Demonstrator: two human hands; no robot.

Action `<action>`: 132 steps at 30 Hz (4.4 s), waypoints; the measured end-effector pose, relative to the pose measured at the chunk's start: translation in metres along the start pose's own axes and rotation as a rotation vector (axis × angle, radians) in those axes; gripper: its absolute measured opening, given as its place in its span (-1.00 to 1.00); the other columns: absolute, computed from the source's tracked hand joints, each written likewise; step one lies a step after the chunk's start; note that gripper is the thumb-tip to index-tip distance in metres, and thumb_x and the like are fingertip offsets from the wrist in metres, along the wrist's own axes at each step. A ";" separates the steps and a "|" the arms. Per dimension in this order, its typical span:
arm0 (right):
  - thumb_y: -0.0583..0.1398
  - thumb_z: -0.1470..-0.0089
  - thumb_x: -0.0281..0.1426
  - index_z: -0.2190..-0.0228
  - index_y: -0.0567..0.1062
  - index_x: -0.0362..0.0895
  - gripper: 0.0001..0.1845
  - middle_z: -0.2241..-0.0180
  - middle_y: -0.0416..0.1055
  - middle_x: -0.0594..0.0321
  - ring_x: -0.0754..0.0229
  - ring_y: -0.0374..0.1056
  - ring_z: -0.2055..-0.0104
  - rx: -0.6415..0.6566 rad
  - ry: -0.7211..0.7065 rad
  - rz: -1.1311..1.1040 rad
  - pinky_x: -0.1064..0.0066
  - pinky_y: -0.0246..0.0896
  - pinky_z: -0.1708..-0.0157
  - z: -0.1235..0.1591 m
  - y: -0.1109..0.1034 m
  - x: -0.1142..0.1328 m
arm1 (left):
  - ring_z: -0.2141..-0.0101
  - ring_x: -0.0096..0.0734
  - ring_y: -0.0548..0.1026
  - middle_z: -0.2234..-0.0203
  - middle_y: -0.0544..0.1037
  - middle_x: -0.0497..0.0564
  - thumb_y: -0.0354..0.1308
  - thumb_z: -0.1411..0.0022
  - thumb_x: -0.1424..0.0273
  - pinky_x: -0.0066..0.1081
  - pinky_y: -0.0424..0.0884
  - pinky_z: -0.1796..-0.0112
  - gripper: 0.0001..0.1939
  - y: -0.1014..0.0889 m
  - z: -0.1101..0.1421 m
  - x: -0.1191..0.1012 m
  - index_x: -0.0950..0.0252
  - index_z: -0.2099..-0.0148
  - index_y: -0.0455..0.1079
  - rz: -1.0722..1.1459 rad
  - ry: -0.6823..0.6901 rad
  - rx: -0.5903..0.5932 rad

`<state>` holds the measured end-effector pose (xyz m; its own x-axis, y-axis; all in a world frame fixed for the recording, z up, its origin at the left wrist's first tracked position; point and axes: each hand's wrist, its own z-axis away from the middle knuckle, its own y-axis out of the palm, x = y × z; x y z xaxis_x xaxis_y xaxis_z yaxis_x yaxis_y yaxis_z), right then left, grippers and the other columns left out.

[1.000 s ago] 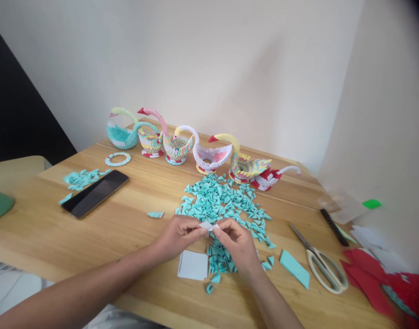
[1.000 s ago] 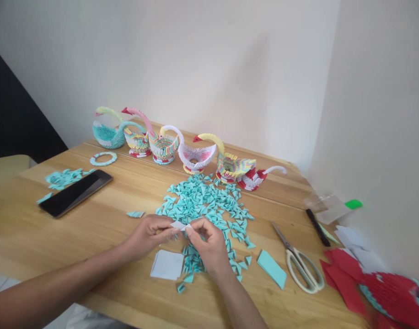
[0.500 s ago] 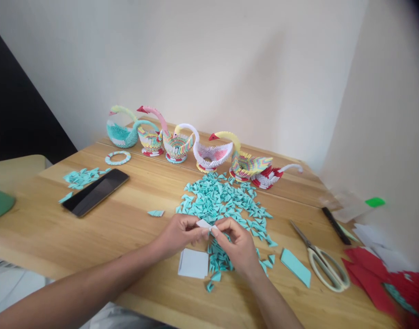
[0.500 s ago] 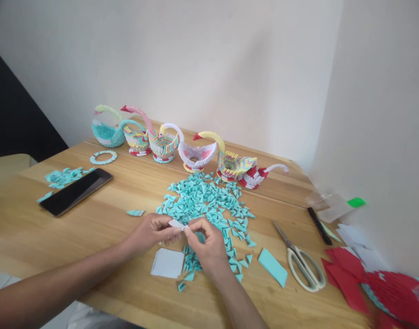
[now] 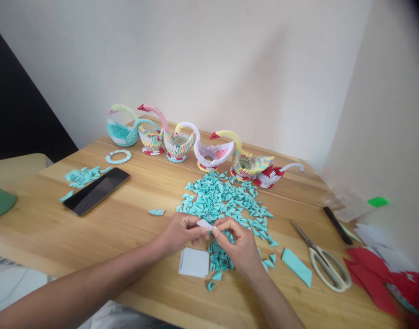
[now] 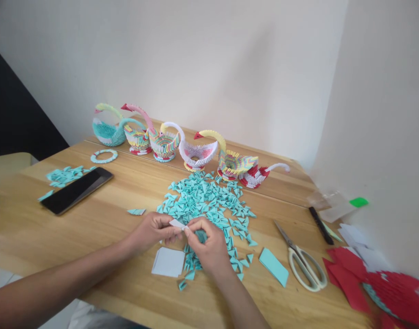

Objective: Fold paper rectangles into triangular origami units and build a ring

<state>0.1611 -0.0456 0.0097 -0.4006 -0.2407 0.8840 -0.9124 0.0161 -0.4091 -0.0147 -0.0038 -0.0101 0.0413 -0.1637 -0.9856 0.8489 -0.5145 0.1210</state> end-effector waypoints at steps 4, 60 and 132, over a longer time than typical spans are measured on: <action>0.21 -0.05 -0.35 0.53 0.42 -0.10 -0.85 0.41 0.46 0.22 0.16 0.38 0.33 0.002 0.016 -0.020 0.36 0.24 0.28 0.000 0.000 -0.001 | 0.64 -0.57 0.33 0.71 0.40 -0.10 0.27 0.01 0.20 -0.56 0.30 0.57 -0.69 0.000 0.001 0.000 0.41 0.48 0.48 -0.038 0.015 -0.014; 0.25 -0.01 -0.23 0.42 0.50 -0.14 -0.79 0.57 0.34 0.34 0.29 0.23 0.52 0.013 0.168 -0.165 0.46 0.17 0.50 -0.004 0.001 -0.005 | 0.69 -0.59 0.39 0.72 0.44 -0.09 0.18 -0.10 0.12 -0.60 0.32 0.63 -0.62 -0.007 0.000 -0.003 0.38 0.48 0.39 -0.063 -0.060 0.126; 0.20 -0.05 -0.15 0.49 0.42 -0.13 -0.71 0.59 0.31 0.35 0.28 0.26 0.56 0.049 0.202 -0.107 0.48 0.17 0.54 -0.004 0.002 0.001 | 0.64 -0.57 0.43 0.57 0.56 -0.01 0.32 0.02 0.12 -0.55 0.36 0.57 -0.60 -0.004 -0.001 0.003 0.40 0.40 0.42 0.113 -0.053 0.037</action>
<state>0.1583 -0.0414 0.0103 -0.3148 -0.0395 0.9483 -0.9474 -0.0477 -0.3165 -0.0172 -0.0013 -0.0137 0.1065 -0.2659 -0.9581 0.8202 -0.5212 0.2358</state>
